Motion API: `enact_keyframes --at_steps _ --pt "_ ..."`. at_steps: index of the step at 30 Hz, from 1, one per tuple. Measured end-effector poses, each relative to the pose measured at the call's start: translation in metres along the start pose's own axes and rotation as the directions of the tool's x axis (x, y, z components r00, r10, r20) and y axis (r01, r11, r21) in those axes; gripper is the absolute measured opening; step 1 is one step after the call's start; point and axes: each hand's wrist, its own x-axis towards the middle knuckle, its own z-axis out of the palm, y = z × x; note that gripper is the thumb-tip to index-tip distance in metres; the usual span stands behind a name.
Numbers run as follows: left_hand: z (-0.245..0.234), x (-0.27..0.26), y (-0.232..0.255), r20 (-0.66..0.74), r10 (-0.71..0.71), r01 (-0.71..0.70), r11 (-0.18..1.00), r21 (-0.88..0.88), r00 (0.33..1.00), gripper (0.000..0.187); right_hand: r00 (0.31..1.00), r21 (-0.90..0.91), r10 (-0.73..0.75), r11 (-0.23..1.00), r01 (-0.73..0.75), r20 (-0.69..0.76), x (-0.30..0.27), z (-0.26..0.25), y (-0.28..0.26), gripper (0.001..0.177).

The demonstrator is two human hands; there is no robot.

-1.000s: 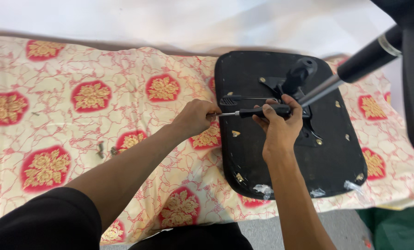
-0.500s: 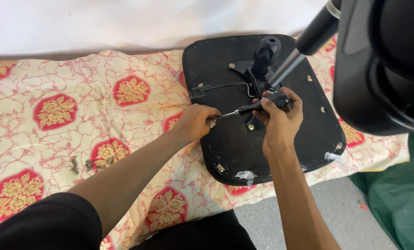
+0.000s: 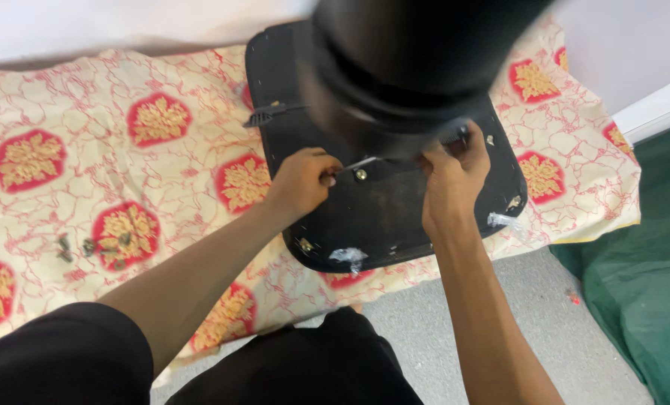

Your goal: The person uses a screwdriver to tighten screws on the underside of an office chair base, securing the central gas lift column to the seat plate. The chair is inverted on a patterned cloth while the person works on the fasteners.

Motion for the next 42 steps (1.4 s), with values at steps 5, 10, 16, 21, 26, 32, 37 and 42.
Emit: enact_keyframes --at_steps 5,10,16,21,26,32,37,42 --pt "0.012 -0.009 0.006 -0.164 -0.137 0.143 0.989 0.025 0.977 0.026 0.959 -0.025 -0.101 0.993 0.112 0.264 0.013 -0.015 -0.01 0.042" --pt "0.036 -0.008 0.026 -0.174 -0.226 0.212 0.972 -0.096 0.958 0.028 0.86 -0.136 -0.201 0.946 0.295 0.469 0.032 -0.022 -0.026 0.039" --pt "0.074 0.005 0.043 -0.295 -0.273 0.254 0.962 -0.103 0.916 0.023 0.774 -0.139 -0.193 0.93 0.34 0.603 0.049 -0.016 -0.022 0.038" --pt "0.086 0.002 0.048 -0.412 -0.284 0.273 0.958 -0.086 0.866 0.017 0.719 -0.167 -0.18 0.909 0.383 0.672 0.057 -0.012 -0.018 0.038" --pt "0.09 -0.001 0.052 -0.496 -0.323 0.286 0.946 -0.152 0.806 0.012 0.668 -0.12 -0.196 0.91 0.396 0.718 0.06 -0.013 -0.02 0.039" --pt "0.093 -0.001 0.051 -0.517 -0.221 0.238 0.971 -0.034 0.827 0.01 0.604 -0.065 -0.246 0.893 0.445 0.758 0.06 -0.011 -0.02 0.039" --pt "0.092 0.001 0.055 -0.537 -0.205 0.245 0.969 0.004 0.818 0.009 0.581 -0.062 -0.261 0.878 0.475 0.771 0.055 -0.01 -0.023 0.048" --pt "0.092 0.004 0.06 -0.484 -0.34 0.348 0.934 -0.077 0.806 0.018 0.502 -0.083 -0.312 0.782 0.618 0.807 0.057 -0.003 -0.027 0.042"
